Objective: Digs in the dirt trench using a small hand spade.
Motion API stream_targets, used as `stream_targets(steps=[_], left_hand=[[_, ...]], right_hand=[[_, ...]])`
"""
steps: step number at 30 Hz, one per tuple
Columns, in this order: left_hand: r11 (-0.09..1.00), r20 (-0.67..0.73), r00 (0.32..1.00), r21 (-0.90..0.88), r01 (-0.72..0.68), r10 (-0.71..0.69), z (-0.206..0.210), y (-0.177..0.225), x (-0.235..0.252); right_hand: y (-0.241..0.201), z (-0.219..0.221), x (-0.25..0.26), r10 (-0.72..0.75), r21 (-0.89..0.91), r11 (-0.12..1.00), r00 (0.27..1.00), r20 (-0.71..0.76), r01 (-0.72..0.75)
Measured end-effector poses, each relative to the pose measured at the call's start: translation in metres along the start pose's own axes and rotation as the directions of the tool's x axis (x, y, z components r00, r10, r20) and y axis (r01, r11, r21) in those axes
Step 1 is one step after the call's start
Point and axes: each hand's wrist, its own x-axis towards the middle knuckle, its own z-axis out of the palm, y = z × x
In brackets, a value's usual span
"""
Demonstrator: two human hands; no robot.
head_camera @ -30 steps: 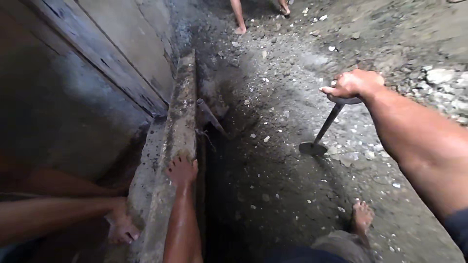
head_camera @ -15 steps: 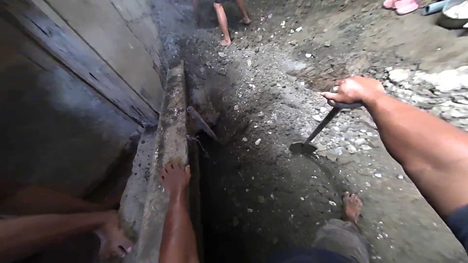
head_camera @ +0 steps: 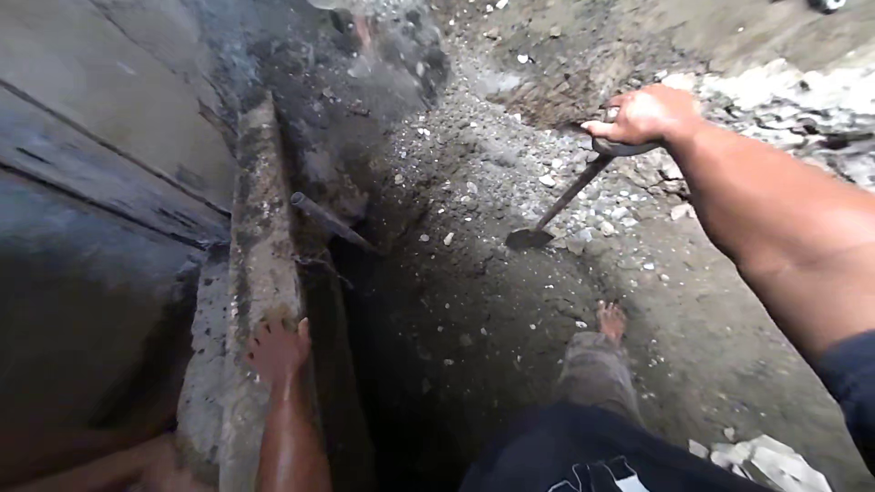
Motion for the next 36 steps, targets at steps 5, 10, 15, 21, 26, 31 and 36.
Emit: stream_targets(steps=[5,10,15,21,26,31,36], left_hand=[[1.0,-0.019,1.0,-0.006,-0.011,0.01,0.005,-0.002,0.003],[1.0,-0.024,1.0,0.003,-0.002,0.002,0.003,-0.001,0.002],[1.0,-0.037,0.999,0.023,-0.001,0.002,0.007,-0.003,0.005],[0.997,-0.022,1.0,0.077,0.007,-0.006,0.003,-0.002,0.005],[0.999,-0.023,1.0,0.049,0.013,-0.012,-0.001,0.002,0.002],[0.998,-0.013,0.999,0.043,0.047,-0.046,-0.002,0.004,0.001],[0.996,-0.024,0.999,0.075,0.038,-0.036,0.001,0.002,0.0]], right_hand=[[0.014,-0.007,0.003,0.017,0.014,1.0,1.0,0.004,-0.017],[0.026,-0.011,0.013,0.075,0.038,0.996,0.997,0.009,-0.075],[0.026,-0.014,0.028,0.081,0.022,0.996,0.997,0.017,-0.081],[0.007,-0.01,0.041,0.068,0.035,0.997,0.998,-0.009,-0.067],[-0.029,-0.011,0.046,0.071,0.019,0.997,0.997,0.019,-0.071],[-0.063,-0.012,0.039,0.045,0.005,0.999,0.998,0.046,-0.045],[-0.086,-0.01,0.028,0.055,0.017,0.998,0.998,0.034,-0.055]])
